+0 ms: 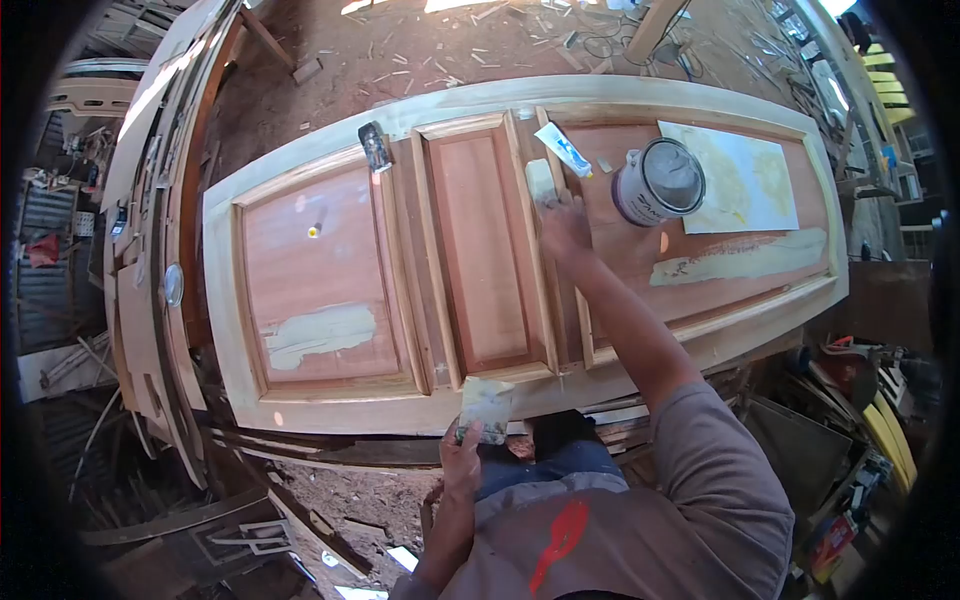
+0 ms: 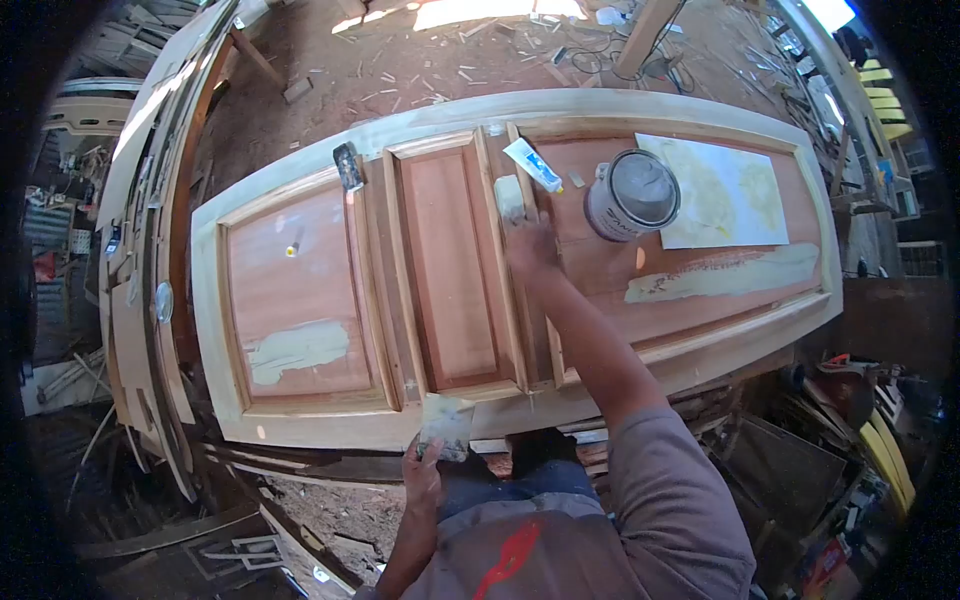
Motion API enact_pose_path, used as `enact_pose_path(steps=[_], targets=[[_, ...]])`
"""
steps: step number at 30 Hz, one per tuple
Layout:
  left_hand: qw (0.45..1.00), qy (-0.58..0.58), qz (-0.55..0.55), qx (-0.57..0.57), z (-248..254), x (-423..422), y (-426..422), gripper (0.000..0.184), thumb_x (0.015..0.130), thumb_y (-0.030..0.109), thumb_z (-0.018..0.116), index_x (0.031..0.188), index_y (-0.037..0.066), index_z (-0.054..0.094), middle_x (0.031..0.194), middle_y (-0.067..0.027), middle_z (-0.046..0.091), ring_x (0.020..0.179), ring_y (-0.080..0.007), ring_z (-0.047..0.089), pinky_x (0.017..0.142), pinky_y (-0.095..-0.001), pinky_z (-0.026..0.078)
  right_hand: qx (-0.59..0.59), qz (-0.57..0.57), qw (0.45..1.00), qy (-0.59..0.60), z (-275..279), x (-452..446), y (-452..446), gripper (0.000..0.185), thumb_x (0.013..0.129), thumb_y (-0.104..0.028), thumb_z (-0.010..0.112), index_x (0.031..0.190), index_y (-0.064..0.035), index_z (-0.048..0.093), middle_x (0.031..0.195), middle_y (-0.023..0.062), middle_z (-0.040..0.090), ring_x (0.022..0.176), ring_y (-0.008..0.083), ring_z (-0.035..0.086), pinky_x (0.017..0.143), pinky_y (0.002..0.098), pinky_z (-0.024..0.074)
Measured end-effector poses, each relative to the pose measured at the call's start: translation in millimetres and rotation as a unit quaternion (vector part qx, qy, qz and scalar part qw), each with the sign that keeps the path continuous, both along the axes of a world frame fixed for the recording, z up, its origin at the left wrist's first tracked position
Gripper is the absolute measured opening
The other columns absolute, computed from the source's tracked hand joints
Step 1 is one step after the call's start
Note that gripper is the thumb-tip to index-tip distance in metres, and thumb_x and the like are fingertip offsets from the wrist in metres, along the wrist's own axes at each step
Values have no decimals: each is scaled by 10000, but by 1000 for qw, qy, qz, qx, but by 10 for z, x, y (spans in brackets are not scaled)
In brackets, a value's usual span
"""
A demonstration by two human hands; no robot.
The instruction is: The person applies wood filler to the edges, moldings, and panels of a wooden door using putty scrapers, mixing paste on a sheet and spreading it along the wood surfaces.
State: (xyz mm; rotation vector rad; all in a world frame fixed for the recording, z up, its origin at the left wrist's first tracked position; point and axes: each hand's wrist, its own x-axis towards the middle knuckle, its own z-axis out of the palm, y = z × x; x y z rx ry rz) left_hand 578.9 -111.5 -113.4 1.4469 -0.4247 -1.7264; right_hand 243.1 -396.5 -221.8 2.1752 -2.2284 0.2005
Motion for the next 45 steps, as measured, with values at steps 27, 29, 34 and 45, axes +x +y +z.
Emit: enact_pose_path(steps=[27,29,34,45], targets=[[997,49,-62,21,-86,346,-683,310,1034,111,683,1306,-37,673,1161,-72,748,1035,-136,697,936,-307,552,-55,-3,974,-218,287,-456,-1150,426,916,5,575,1319,-36,709,1214,231,735,1214,358,668,1031,445,518],[995,57,-60,58,40,317,-772,320,1036,122,684,1312,-41,665,1163,-78,748,1031,-142,705,931,-311,564,46,-9,985,-169,613,-302,-1266,477,853,43,560,1289,-48,730,1221,273,713,1230,410,647,1045,484,508],[994,61,-59,64,-57,341,-762,325,1041,136,683,1312,-43,657,1156,-78,748,1007,-147,717,912,-316,580,173,-14,981,-83,577,-283,-1459,428,833,48,532,1183,-25,765,1160,279,723,1173,424,666,1024,502,514],[994,84,-65,20,-82,300,-852,304,1028,106,684,1296,-36,675,1154,-70,747,1013,-139,705,939,-320,561,125,52,989,-58,456,-232,-710,177,868,-86,603,872,-19,767,958,247,750,956,404,737,860,511,581]])
